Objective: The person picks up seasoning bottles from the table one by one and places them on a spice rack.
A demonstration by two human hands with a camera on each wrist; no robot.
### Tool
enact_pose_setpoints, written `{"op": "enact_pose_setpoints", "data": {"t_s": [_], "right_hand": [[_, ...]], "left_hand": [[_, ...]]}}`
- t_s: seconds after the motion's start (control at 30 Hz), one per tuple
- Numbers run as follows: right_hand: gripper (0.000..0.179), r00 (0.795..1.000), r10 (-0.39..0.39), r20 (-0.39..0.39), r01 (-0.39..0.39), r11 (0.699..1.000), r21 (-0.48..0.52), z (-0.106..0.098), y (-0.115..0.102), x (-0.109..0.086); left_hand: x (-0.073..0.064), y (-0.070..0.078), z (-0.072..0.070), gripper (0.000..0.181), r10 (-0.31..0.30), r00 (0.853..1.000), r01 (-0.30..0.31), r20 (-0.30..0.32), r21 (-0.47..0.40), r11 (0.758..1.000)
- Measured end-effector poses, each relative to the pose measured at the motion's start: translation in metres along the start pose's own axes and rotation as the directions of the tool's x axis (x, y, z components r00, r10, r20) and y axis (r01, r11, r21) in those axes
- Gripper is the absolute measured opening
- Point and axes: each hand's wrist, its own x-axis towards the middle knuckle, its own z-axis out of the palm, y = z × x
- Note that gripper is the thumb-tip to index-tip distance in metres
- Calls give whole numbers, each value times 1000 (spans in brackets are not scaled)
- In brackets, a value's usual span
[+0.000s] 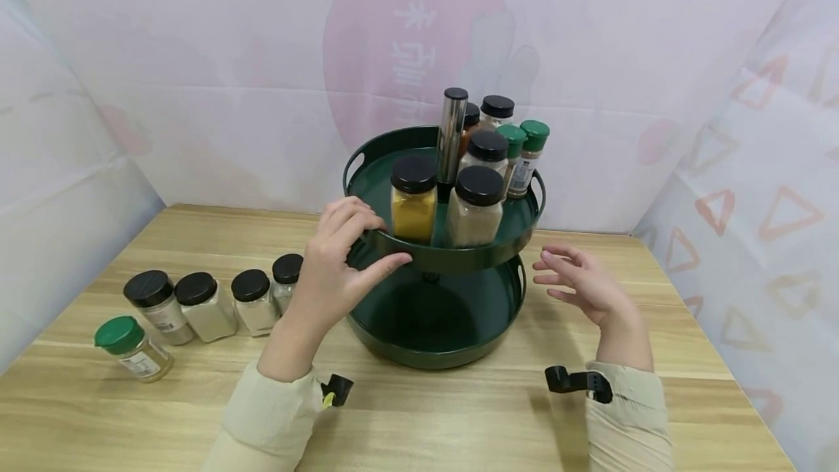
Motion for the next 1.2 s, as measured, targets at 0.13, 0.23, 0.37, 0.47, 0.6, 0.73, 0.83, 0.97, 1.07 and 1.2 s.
{"op": "enact_pose_setpoints", "data": {"t_s": [0.13,0.23,0.37,0.47,0.6,0.73,0.83,0.97,1.07,1.2], "right_hand": [[72,993,34,112,-39,998,48,-3,14,7],[73,981,37,188,-52,996,75,-4,26,13],[80,968,37,246,-68,991,116,-4,40,20],[85,959,24,284,-70,986,154,-4,47,24],[89,942,-14,337,-52,981,186,-3,54,28],[93,932,-24,361,-37,986,162,-1,58,32],[95,930,-19,367,-34,990,138,3,58,35],[96,929,-18,370,-32,991,128,6,60,38],[95,928,-23,372,-30,990,135,7,61,39],[95,924,-34,381,-29,987,160,5,61,39]], "left_hand": [[-1,0,0,44,-6,1000,6,7,6,1000],[-1,0,-1,42,-17,1000,17,16,11,1000],[0,1,0,44,-11,1000,11,7,6,1000],[0,1,1,51,5,1000,-5,-4,1,1000],[0,0,1,53,8,1000,-8,-6,5,1000],[0,-2,2,58,10,1000,-10,-9,12,1000],[0,-3,3,58,18,1000,-17,-18,13,1000],[-1,-3,3,56,19,1000,-18,-21,13,1000],[-1,-2,2,53,9,1000,-9,-12,13,1000],[-1,-1,1,46,-2,1000,2,-2,14,1000]]}}
